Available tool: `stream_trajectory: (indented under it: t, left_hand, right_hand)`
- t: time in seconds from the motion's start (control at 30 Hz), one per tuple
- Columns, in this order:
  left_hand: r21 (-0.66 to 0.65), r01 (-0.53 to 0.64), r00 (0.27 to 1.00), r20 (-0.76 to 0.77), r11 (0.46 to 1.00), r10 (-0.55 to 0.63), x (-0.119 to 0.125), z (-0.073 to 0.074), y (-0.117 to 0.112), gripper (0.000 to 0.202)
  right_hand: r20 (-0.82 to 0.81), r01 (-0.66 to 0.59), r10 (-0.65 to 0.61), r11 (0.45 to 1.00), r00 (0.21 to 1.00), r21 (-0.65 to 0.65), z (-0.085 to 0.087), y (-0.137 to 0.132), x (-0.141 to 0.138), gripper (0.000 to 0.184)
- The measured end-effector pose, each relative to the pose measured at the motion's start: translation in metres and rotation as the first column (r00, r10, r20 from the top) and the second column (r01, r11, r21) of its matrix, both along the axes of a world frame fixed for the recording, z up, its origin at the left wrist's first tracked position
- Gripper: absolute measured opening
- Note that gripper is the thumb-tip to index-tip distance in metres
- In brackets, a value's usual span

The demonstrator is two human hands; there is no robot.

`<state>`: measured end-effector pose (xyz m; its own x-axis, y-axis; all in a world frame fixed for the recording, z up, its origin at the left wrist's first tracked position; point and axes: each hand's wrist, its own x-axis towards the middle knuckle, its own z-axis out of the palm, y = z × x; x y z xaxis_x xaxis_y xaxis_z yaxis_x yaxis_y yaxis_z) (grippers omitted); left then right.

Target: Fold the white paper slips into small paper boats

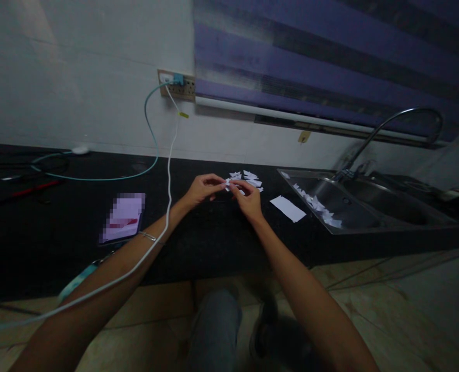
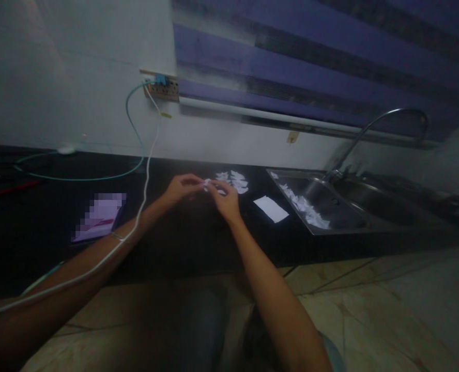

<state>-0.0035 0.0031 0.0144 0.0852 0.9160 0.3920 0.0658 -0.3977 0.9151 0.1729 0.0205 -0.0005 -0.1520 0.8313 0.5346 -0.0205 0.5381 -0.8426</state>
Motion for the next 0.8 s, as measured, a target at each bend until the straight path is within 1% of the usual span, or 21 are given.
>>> stream_trajectory:
  t: [0.1, 0.2, 0.27, 0.37, 0.47, 0.63, 0.8]
  left_hand:
    - [0.024, -0.014, 0.999, -0.032, 1.0, 0.015, -0.002, -0.002, 0.002, 0.03]
    - [0.059, -0.062, 0.997, -0.032, 0.996, 0.064, -0.003, -0.004, 0.005, 0.03]
    - [0.072, -0.084, 0.995, -0.039, 0.994, 0.087, -0.003, -0.005, 0.006, 0.029]
    - [0.074, -0.081, 0.994, -0.066, 0.994, 0.086, -0.002, -0.005, 0.005, 0.028]
    - [0.062, -0.066, 0.994, -0.077, 0.996, 0.071, -0.001, -0.005, 0.003, 0.027]
    - [0.068, -0.06, 0.995, -0.077, 0.996, 0.065, -0.003, -0.008, 0.005, 0.028]
    - [0.131, -0.106, 0.981, -0.15, 0.986, 0.125, -0.005, -0.012, 0.009, 0.025]
  right_hand:
    - [-0.002, -0.02, 0.02, 1.0, 1.0, 0.0, 0.0, 0.0, 0.001, 0.03]
    - [-0.009, -0.055, 0.055, 0.998, 0.998, -0.001, -0.003, 0.003, 0.001, 0.031]
    - [-0.007, -0.048, 0.049, 0.999, 0.999, 0.007, -0.005, 0.005, 0.001, 0.031]
    - [-0.009, -0.017, 0.017, 1.0, 1.0, 0.006, -0.006, 0.008, 0.001, 0.03]
    - [-0.029, -0.006, 0.005, 1.0, 1.0, -0.023, -0.004, 0.007, 0.001, 0.03]
    - [-0.072, -0.05, 0.048, 0.998, 0.996, -0.03, -0.002, 0.004, 0.001, 0.028]
    - [-0.079, -0.077, 0.074, 0.996, 0.994, -0.036, -0.003, 0.006, 0.001, 0.025]
